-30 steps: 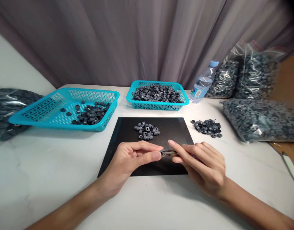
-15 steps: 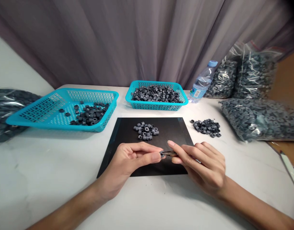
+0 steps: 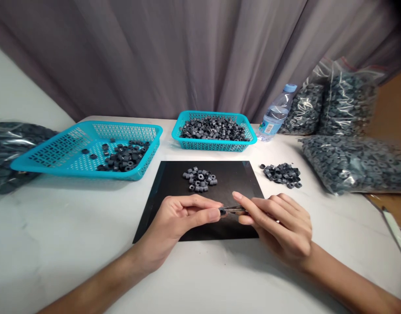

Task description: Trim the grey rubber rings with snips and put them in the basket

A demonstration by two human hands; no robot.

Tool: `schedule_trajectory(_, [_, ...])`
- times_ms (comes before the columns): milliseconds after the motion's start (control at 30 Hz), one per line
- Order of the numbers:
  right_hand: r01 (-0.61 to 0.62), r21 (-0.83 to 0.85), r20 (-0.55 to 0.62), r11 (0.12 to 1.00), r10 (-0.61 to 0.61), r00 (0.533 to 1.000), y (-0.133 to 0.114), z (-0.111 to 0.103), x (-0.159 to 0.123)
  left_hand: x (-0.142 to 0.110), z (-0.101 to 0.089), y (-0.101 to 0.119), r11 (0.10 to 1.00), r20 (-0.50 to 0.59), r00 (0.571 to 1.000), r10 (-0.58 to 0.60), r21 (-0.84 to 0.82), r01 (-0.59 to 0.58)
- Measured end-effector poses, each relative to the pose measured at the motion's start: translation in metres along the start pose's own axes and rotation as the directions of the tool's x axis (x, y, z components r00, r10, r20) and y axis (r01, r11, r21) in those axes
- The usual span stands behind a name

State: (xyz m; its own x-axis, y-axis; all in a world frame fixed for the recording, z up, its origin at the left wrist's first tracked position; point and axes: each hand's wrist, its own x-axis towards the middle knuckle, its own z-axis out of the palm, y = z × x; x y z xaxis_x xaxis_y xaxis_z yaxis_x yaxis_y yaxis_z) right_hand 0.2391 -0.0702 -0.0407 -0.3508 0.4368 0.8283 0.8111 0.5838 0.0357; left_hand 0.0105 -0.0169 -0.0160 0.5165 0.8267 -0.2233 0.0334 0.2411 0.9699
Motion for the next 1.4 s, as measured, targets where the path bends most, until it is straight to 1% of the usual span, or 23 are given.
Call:
schedule_trajectory(300, [0.031, -0.014, 0.054, 0.999, -0.030, 0.998, 0.0004, -0.0001, 0.0005, 0.0005, 0.0010, 0.0012, 1.000, 0.004, 1.000, 0.002, -0.031, -0.002])
schedule_trajectory(533, [0.037, -0.025, 0.060, 0.999, -0.036, 0.998, 0.0008, -0.0011, 0.0029, -0.0003, 0.0014, 0.0024, 0.999, 0.017, 1.000, -0.009, -0.053, 0.010])
schedule_trajectory(767, [0.085, -0.044, 0.054, 0.995, -0.083, 0.995, 0.0019, -0.0015, 0.0019, -0.0004, 0.0023, 0.0024, 0.995, 0.026, 1.000, -0.016, -0.095, 0.019])
schedule_trajectory(933, [0.099, -0.059, 0.051, 0.993, -0.096, 0.994, 0.0021, -0.0017, 0.0023, -0.0001, 0.0028, 0.0019, 0.992, 0.055, 0.998, 0.003, -0.124, 0.004])
schedule_trajectory(1400, [0.123, -0.109, 0.062, 0.986, -0.117, 0.991, 0.0008, -0.0037, 0.0014, -0.0013, 0.0047, 0.0033, 0.980, 0.122, 0.992, -0.024, -0.193, 0.048])
